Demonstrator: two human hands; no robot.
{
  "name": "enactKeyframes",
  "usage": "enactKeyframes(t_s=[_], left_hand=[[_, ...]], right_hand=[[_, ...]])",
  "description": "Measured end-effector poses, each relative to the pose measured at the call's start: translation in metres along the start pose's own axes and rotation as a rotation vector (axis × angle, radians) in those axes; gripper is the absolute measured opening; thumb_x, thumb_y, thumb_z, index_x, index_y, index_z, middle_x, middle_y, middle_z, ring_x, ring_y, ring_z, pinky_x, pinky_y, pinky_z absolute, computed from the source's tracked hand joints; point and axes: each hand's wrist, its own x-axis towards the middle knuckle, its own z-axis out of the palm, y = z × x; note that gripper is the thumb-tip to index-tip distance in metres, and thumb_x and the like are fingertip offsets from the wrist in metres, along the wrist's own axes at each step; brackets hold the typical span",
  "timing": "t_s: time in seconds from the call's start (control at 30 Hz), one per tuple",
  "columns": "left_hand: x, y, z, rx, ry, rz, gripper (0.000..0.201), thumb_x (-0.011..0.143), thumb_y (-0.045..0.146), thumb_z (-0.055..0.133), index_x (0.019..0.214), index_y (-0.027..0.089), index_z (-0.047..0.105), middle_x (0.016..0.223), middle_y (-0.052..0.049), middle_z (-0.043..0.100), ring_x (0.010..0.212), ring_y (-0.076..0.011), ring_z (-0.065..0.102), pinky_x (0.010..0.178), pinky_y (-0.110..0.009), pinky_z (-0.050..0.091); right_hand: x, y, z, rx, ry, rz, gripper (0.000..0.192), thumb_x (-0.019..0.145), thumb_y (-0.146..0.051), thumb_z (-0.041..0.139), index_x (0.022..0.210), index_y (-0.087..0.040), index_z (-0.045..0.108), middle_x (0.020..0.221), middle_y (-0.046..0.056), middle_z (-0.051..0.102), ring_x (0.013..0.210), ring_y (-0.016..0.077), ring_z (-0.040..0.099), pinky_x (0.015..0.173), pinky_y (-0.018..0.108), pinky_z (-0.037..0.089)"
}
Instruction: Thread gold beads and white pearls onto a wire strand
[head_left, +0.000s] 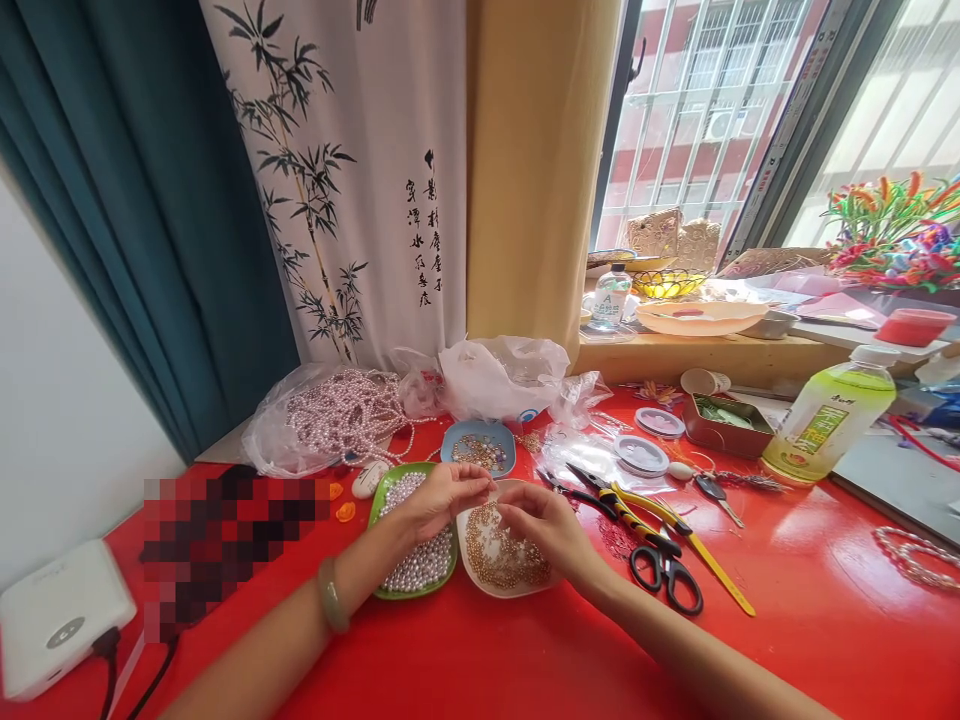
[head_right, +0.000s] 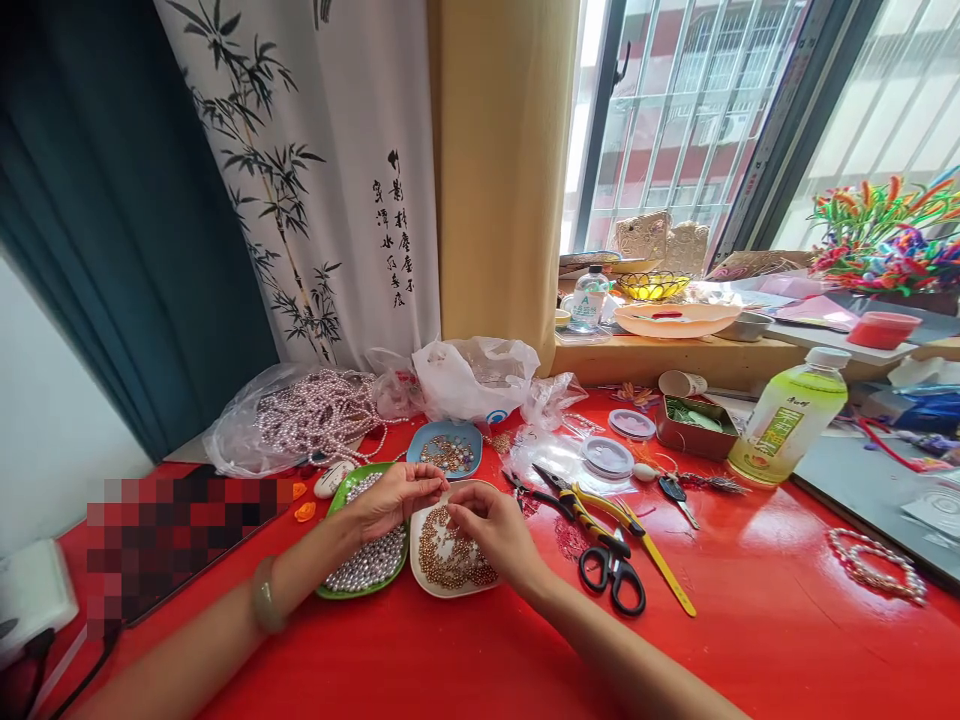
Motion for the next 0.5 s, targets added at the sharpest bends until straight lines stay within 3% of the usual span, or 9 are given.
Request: enactKeyframes(t_s=[0.5], left_hand=[[0.001,0.0003,0.0014,-0.01,0.022,0.001,0.021,0.053,0.016,0.072,0.069,0.008,0.061,0.068,-0.004,0.062,0.062,-0.0084,0.055,0.064,-0.02,0.042]], right_hand=[[-0.0008,-0.0064,0.0021,-0.028,0.009,0.039,0.012,0.068,-0.027,0.053,0.067,-0.015,0.053,0.056,-0.002,0.054,0.048,0.0083,0.048,0.048,0.02,0.037]])
